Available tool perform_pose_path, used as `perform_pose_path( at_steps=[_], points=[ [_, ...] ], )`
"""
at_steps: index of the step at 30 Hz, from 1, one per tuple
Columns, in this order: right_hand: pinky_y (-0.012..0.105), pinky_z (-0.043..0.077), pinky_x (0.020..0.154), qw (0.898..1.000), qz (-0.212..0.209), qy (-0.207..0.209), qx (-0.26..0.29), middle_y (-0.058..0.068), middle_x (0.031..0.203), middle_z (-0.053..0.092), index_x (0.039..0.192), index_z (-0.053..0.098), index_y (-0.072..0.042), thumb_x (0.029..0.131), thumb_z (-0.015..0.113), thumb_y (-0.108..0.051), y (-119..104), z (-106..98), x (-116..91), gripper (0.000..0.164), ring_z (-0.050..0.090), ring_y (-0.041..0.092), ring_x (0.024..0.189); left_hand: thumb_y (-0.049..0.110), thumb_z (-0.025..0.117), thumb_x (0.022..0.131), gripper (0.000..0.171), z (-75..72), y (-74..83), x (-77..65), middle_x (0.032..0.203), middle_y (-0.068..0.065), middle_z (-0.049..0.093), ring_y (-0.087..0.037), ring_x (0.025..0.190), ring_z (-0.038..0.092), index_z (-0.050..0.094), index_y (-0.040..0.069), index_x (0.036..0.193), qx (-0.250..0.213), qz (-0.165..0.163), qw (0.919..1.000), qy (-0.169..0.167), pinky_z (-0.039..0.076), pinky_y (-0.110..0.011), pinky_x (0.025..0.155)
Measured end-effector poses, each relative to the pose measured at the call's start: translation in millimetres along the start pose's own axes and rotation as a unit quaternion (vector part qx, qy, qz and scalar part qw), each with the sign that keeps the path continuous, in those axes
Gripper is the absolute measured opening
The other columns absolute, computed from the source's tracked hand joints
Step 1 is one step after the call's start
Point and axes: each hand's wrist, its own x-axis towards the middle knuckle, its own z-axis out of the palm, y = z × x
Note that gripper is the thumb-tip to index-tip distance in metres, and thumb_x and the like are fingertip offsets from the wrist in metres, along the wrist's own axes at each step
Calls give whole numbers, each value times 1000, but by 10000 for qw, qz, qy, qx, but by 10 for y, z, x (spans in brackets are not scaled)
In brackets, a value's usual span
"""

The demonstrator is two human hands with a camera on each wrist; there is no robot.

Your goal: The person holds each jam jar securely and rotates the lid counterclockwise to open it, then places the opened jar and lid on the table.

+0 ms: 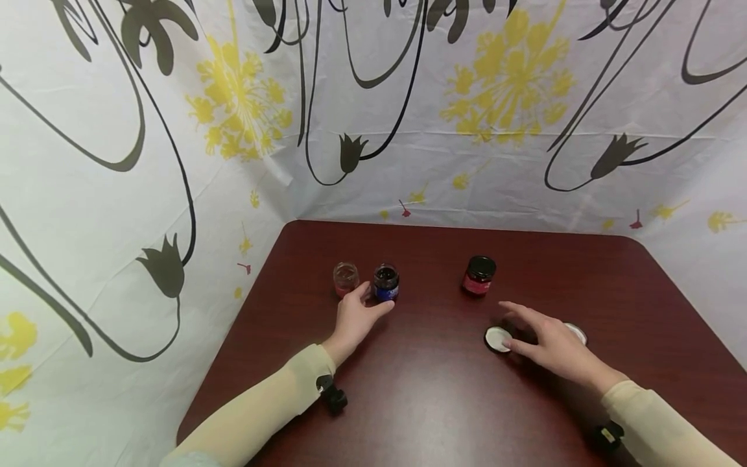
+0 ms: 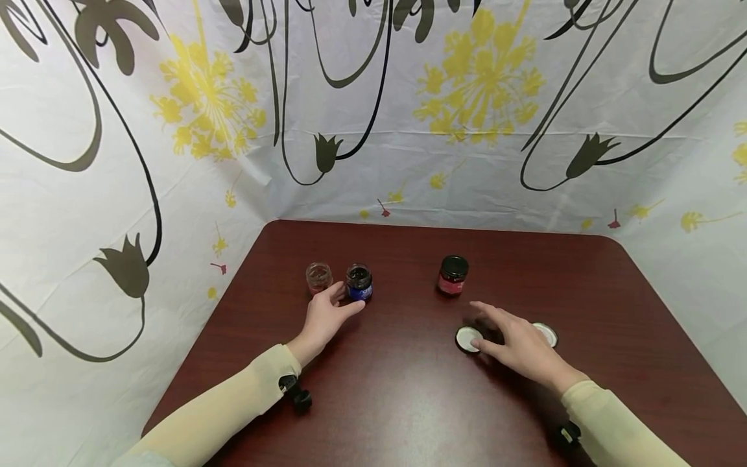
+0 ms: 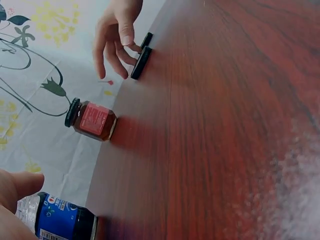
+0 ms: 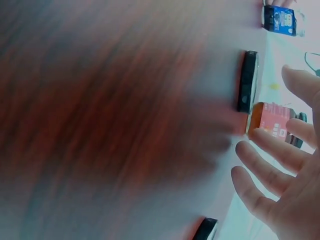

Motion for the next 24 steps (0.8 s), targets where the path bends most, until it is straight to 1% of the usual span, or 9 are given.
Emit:
perform_pose_path(
  at_steps=[3, 7, 12, 15, 18, 22, 24],
  points=[
    [44, 51, 88, 9999, 45, 79, -48, -6, 126, 65, 148, 47, -29, 92, 73, -43, -6, -11, 1, 64, 65, 15, 110, 43, 85, 80, 84, -19, 13, -22, 133, -17, 63, -28, 122, 61, 52, 2, 144, 22, 14, 10000, 20, 50, -45, 97],
    [48, 51, 85, 9997, 212, 123, -67, -5, 128, 65, 149, 46, -31, 94, 71, -44, -11, -42, 1, 62, 66, 15, 108, 45, 84, 80, 85, -41, 45, -54, 134, -15, 63, -26, 124, 60, 51, 4, 146, 52, 58, 10000, 13, 50, -45, 98],
    [48, 51, 81, 9991, 371, 208, 10, -3, 126, 66, 149, 46, -33, 94, 70, -43, -24, -90, 6, 61, 68, 16, 104, 45, 84, 80, 84, -43, 91, -92, 137, -13, 61, -26, 127, 57, 51, 8, 147, -91, 84, 9999, -62, 48, -45, 100],
    [48, 51, 81, 9988, 402, 268, 62, -3, 126, 66, 149, 46, -34, 95, 69, -42, -33, -114, 6, 60, 69, 17, 102, 45, 84, 80, 84, -42, 119, -119, 139, -11, 59, -26, 128, 56, 51, 9, 148, -186, 146, 9997, -76, 47, -45, 101],
    [48, 52, 81, 9983, 453, 341, 104, -3, 127, 65, 150, 45, -35, 95, 69, -42, -36, -128, -4, 60, 69, 18, 102, 45, 84, 80, 84, -48, 136, -149, 140, -9, 60, -25, 128, 57, 51, 9, 147, -209, 215, 9995, 38, 47, -45, 101],
    [50, 52, 80, 9974, 554, 417, 189, -3, 128, 65, 150, 44, -37, 96, 68, -41, -41, -145, -21, 59, 69, 19, 100, 44, 84, 80, 83, -62, 149, -196, 140, -8, 60, -25, 128, 57, 51, 7, 147, -294, 205, 9992, 201, 47, -46, 101],
    [50, 52, 80, 9968, 606, 477, 211, -3, 127, 65, 149, 44, -38, 96, 69, -40, -44, -160, -27, 59, 69, 18, 98, 43, 85, 80, 84, -67, 152, -212, 140, -8, 60, -26, 128, 56, 51, 6, 147, -342, 183, 9990, 226, 47, -46, 101]
  ],
)
